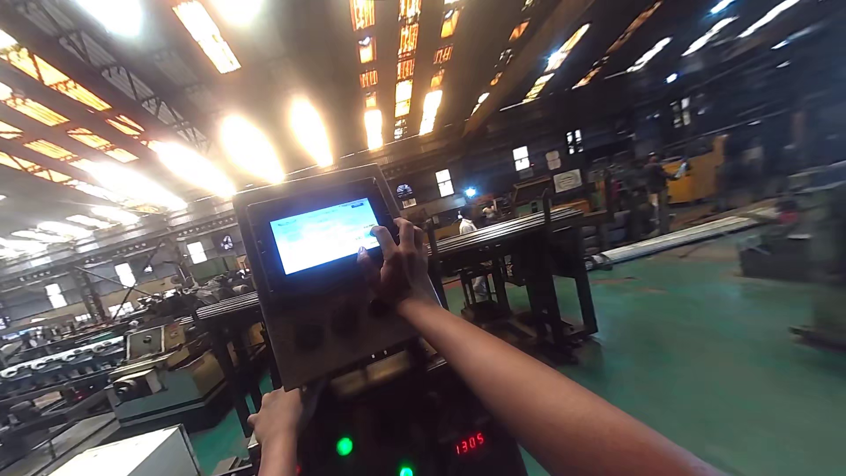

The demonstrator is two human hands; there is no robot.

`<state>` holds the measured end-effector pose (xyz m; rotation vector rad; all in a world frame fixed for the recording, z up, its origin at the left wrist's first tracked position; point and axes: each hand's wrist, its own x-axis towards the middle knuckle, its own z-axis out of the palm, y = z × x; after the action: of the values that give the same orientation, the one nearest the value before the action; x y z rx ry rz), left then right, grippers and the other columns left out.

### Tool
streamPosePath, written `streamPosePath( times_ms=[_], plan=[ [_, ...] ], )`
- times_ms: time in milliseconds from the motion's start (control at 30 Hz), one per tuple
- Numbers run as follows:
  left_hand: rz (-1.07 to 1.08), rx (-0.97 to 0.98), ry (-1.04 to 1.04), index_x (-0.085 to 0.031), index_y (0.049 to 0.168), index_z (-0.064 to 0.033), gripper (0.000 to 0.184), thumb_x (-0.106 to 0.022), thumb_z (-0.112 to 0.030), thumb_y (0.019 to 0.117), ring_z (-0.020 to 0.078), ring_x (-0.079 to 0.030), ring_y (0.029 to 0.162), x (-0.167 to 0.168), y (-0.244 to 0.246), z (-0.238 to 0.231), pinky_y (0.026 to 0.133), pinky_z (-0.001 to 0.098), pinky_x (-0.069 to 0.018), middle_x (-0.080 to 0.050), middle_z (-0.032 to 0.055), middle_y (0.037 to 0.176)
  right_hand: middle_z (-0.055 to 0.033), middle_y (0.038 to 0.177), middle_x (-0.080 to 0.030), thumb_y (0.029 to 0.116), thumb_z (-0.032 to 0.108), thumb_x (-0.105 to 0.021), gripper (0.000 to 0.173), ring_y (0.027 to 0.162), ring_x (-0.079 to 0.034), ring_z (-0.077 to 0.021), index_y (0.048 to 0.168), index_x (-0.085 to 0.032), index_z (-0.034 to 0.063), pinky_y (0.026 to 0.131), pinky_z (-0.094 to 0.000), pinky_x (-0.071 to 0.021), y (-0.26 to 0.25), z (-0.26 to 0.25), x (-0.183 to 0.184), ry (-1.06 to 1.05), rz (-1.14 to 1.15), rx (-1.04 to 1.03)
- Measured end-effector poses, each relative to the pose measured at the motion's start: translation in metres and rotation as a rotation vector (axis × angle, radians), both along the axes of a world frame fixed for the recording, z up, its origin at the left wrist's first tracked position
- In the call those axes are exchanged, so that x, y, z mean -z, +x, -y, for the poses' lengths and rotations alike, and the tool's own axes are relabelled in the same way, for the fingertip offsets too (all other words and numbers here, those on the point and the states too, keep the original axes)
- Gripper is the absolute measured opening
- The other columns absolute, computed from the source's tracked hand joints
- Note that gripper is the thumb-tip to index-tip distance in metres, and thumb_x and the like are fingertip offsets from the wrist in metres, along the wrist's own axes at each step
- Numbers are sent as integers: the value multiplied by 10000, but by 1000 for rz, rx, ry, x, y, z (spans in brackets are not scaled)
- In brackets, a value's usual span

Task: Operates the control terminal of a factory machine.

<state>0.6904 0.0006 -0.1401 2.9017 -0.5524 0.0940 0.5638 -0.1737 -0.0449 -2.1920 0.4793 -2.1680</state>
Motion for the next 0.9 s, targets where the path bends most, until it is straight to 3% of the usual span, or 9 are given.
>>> streamPosePath(
  times_ms=[433, 567, 667, 800, 900],
  plan=[
    [10, 13, 37, -641, 1322, -55, 509, -505, -474, 1066, 366, -514, 1390, -2, -3, -1, 1071, 623, -429, -587, 184, 1440, -280, 1368, -562, 949, 431, -548, 473, 1258, -533, -467, 1245, -714, 102, 897, -590, -460, 3, 1, 0, -17, 24, 3],
    [9, 11, 41, -642, 1321, -62, 486, -500, -455, 1071, 362, -512, 1393, -1, -2, -1, 1071, 622, -430, -589, 181, 1439, -269, 1365, -541, 941, 469, -499, 556, 1253, -519, -455, 1365, -633, 136, 884, -575, -449, 4, 2, -1, -11, 8, 7],
    [14, 5, 35, -645, 1314, -55, 508, -503, -476, 1067, 357, -519, 1388, 0, 0, 0, 1072, 621, -430, -591, 183, 1435, -270, 1336, -552, 929, 453, -520, 579, 1228, -527, -457, 1390, -602, 114, 878, -576, -445, 5, 3, -1, -17, 26, -12],
    [11, 18, 32, -633, 1340, -50, 464, -519, -412, 1073, 374, -505, 1397, 0, 0, -1, 1085, 633, -415, -574, 192, 1455, -263, 1348, -550, 933, 441, -528, 563, 1245, -522, -445, 1363, -613, 87, 909, -558, -442, 2, 0, -1, 2, 4, -13],
    [10, 18, 47, -628, 1347, -57, 457, -515, -406, 1074, 377, -500, 1401, 0, -1, -2, 1083, 626, -419, -573, 186, 1458, -266, 1363, -560, 942, 421, -538, 496, 1271, -526, -447, 1250, -678, 58, 937, -566, -448, 3, 1, 0, -3, 12, -6]
  ],
)
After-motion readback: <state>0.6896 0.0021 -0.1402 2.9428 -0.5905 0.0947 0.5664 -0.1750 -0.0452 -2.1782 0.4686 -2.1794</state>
